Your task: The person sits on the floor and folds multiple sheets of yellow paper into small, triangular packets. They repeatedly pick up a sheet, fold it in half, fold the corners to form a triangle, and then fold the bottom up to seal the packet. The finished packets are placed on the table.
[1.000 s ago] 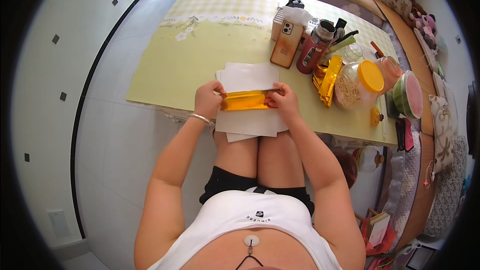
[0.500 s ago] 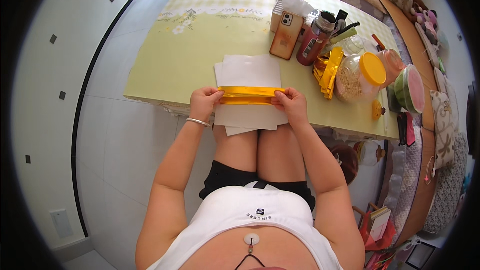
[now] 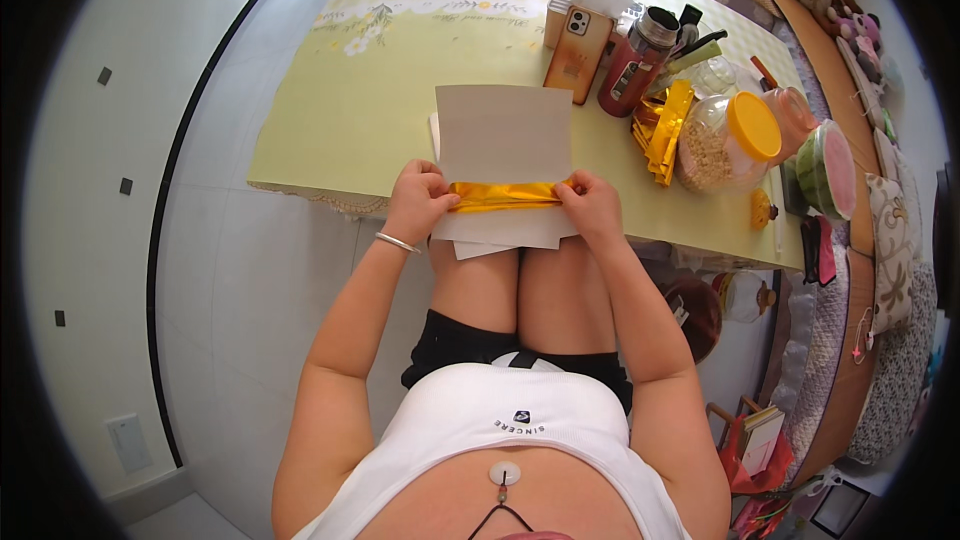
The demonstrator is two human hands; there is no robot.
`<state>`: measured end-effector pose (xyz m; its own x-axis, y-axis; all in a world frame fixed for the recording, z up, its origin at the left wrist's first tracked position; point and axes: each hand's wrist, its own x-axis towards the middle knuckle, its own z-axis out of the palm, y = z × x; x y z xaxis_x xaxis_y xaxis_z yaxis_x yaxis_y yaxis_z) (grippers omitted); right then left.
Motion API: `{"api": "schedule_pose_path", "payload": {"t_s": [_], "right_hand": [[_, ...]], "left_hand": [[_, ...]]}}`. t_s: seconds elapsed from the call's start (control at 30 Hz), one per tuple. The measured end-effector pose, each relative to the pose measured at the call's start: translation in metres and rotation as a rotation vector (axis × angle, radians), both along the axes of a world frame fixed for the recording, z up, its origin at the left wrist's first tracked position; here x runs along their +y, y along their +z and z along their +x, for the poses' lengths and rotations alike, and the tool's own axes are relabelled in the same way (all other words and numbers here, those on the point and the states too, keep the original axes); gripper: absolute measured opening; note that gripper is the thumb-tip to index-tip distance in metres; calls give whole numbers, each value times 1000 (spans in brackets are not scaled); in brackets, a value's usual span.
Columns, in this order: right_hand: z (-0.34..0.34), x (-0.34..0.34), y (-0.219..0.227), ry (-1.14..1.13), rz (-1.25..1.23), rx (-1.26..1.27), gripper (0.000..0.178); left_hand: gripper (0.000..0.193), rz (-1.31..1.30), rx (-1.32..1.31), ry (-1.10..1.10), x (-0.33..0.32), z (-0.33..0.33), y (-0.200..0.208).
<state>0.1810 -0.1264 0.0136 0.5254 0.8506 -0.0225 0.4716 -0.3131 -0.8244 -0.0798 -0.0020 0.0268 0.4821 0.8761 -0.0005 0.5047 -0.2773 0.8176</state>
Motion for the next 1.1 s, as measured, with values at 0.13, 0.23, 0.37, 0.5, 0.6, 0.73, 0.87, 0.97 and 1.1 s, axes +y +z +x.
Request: {"api": "schedule_pose_path", "payload": {"t_s": [0.13,0.23,0.37,0.5,0.6,0.73,0.87,0.97,1.1], "right_hand": [[4,1,-9,-3,-4,-39,28],[7,1,-16,9,15,-31,29],[5,-3,-11,41,85,-45,28],[2,-6,-7,53,55,-206,26],[-3,-8,0,39,24,-260,25],[-7,-9,4,22,-24,-302,24],[-7,-8,1,31,-53,-410,25],[-16,-7,12,10,-128,-426,29],[-22,1,-13,182,238,-1019,47]], "left_hand": [[14,83,-32,-73,-6,2,-3],[14,127,-37,-72,-6,2,-12],[15,135,-67,-45,-4,2,-19],[17,243,13,-41,-7,4,-17],[18,304,28,-32,-8,6,-16],[17,391,85,-57,-8,7,-17],[27,360,204,-89,-12,9,-9],[45,911,266,-230,-18,16,-2],[49,1116,476,-596,-16,26,-9]]}}
